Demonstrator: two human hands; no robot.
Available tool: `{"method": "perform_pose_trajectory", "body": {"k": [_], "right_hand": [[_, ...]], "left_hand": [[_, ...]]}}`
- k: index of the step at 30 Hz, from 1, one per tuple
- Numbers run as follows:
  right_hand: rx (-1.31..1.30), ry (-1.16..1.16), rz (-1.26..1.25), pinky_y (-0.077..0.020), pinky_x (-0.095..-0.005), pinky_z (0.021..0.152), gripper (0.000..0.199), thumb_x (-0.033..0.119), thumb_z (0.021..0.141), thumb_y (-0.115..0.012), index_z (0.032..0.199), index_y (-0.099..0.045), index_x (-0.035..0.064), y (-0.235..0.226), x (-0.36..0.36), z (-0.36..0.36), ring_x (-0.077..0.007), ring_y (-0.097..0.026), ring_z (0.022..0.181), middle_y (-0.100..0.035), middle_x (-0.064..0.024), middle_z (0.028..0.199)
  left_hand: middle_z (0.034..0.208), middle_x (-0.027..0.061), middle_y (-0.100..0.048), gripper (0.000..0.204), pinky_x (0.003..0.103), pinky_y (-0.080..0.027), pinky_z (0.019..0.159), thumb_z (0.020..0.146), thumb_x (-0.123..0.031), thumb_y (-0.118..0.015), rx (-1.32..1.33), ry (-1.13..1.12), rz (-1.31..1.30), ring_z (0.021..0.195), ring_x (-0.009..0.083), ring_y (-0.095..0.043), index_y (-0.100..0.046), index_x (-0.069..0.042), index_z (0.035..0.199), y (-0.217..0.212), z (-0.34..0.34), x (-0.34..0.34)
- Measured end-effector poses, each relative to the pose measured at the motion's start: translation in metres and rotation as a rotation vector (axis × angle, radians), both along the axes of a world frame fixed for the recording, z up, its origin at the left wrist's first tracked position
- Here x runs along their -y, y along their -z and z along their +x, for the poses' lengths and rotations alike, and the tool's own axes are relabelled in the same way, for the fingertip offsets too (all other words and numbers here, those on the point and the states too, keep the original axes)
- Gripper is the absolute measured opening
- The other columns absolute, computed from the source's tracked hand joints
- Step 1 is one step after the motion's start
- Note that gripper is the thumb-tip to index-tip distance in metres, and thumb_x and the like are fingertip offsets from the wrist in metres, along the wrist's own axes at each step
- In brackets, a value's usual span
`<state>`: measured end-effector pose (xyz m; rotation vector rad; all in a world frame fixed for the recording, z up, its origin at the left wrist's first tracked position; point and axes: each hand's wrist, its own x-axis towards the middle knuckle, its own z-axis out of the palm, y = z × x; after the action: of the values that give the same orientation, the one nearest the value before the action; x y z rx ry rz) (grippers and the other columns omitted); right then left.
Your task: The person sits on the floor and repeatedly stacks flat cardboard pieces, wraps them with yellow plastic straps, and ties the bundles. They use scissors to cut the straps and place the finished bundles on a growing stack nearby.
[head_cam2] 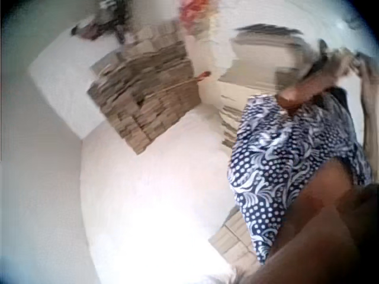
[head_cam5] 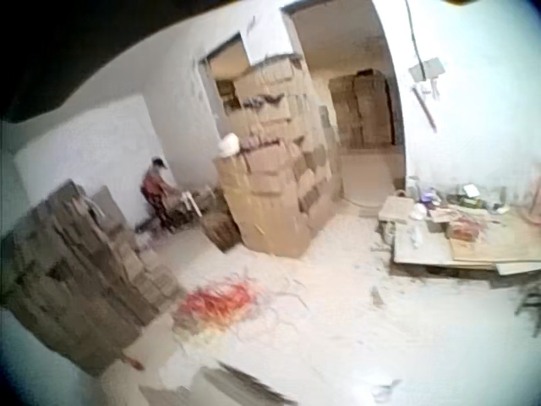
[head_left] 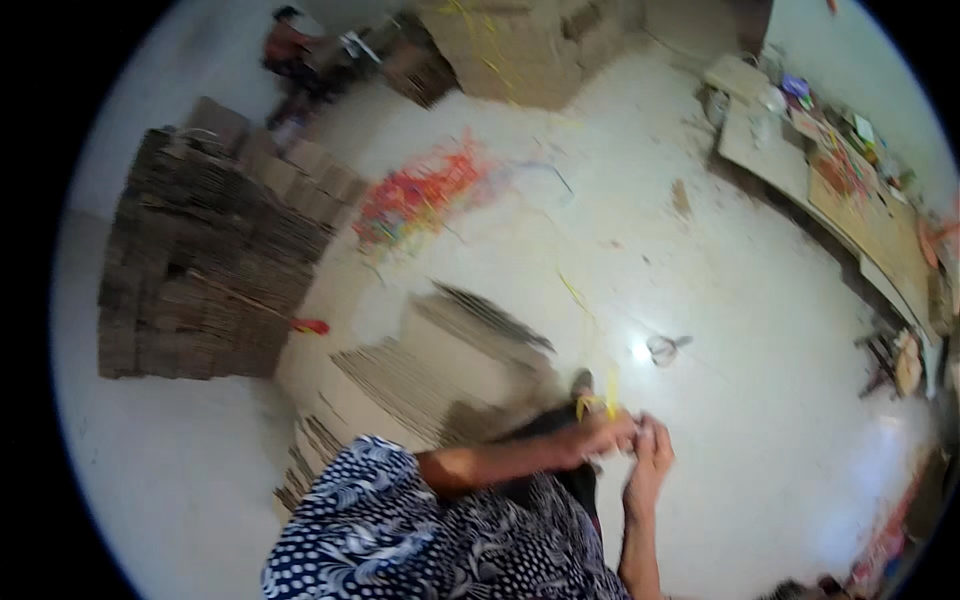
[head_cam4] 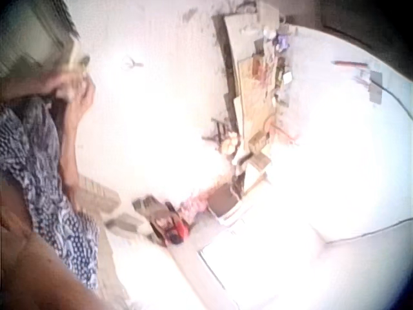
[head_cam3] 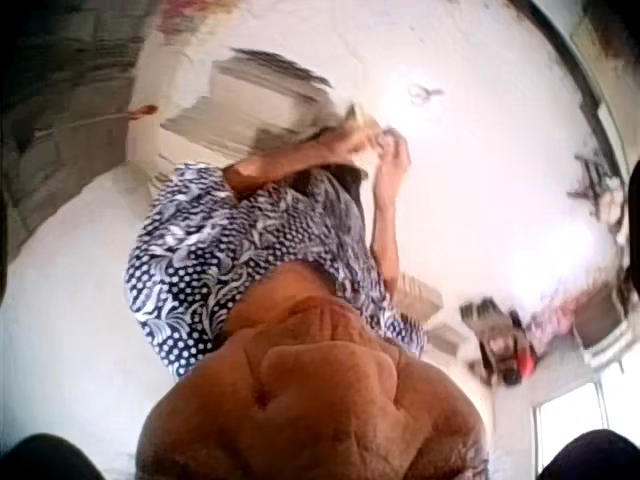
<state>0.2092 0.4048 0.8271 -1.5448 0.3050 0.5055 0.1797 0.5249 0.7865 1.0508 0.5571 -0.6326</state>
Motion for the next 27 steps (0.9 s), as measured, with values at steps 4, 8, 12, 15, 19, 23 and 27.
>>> {"method": "perform_pose_trajectory", "body": {"k": [4,8,12,15,19,23,27], "right_hand": [[0.232,-0.185,-0.15,-0.0447,-0.0251,0.065,0.033,0.011,0.089,-0.056,0.118,-0.055,-0.0044,0.031,-0.03,-0.001,-0.0126,-0.05,0.077,-0.057,-0.0098,0.102],[0.071,-0.238,-0.139,-0.0455,-0.0235,0.07,0.032,0.007,0.09,-0.056,0.12,-0.052,-0.0025,0.031,-0.059,-0.014,-0.009,-0.052,0.081,-0.057,-0.0046,0.1],[0.121,-0.307,0.027,-0.0428,-0.024,0.077,0.015,0.008,0.093,-0.054,0.106,-0.059,0.0006,0.047,-0.074,-0.019,-0.0089,-0.051,0.085,-0.057,-0.0004,0.096],[-0.048,-0.337,0.211,-0.0465,-0.0234,0.064,0.018,0.0,0.089,-0.052,0.106,-0.057,-0.0012,0.036,-0.075,0.016,-0.0116,-0.057,0.074,-0.059,-0.0059,0.087],[0.002,-0.399,0.149,-0.0463,-0.0227,0.062,0.016,0.0,0.09,-0.05,0.104,-0.056,-0.0017,0.033,-0.085,0.078,-0.0097,-0.056,0.071,-0.059,-0.0049,0.081],[0.193,-0.426,0.042,-0.0447,-0.0252,0.062,0.014,0.001,0.089,-0.052,0.102,-0.056,-0.0014,0.025,-0.087,0.147,-0.0098,-0.053,0.071,-0.057,-0.0047,0.081],[0.162,-0.373,0.023,-0.0435,-0.0259,0.063,0.019,0.003,0.086,-0.057,0.105,-0.054,-0.0008,0.045,-0.088,0.212,-0.0118,-0.049,0.071,-0.053,-0.0069,0.081]], "left_hand": [[0.093,0.0042,-0.053,0.026,0.023,-0.045,0.061,0.097,-0.015,-0.037,0.29,0.16,0.312,0.074,0.0096,-0.051,-0.051,-0.001,0.114,-0.002,0.014,-0.045],[0.09,0.006,-0.051,0.039,0.025,-0.043,0.076,0.099,-0.022,-0.032,0.391,-0.049,0.4,0.083,0.0124,-0.051,-0.046,0.002,0.127,0.006,-0.001,-0.054],[0.096,0.0088,-0.054,0.046,0.028,-0.04,0.087,0.1,-0.029,-0.03,0.418,-0.053,0.317,0.092,0.015,-0.05,-0.045,0.003,0.129,0.001,-0.006,-0.074],[0.107,0.0102,-0.053,0.047,0.027,-0.04,0.088,0.101,-0.029,-0.027,0.373,-0.014,0.251,0.098,0.0157,-0.051,-0.039,0.002,0.134,-0.007,0.019,-0.076],[0.08,0.0,-0.047,0.046,0.021,-0.036,0.06,0.101,-0.032,-0.028,0.226,-0.002,0.234,0.069,0.0068,-0.042,-0.04,-0.004,0.136,-0.012,0.081,-0.087],[0.101,0.0048,-0.053,0.044,0.023,-0.043,0.075,0.101,-0.031,-0.032,0.351,-0.001,0.209,0.085,0.0098,-0.05,-0.039,-0.004,0.136,0.008,0.149,-0.093],[0.108,0.0049,-0.052,0.046,0.024,-0.043,0.08,0.101,-0.03,-0.036,0.3,0.047,0.064,0.094,0.0102,-0.05,-0.035,-0.002,0.137,0.011,0.228,-0.099]]}}
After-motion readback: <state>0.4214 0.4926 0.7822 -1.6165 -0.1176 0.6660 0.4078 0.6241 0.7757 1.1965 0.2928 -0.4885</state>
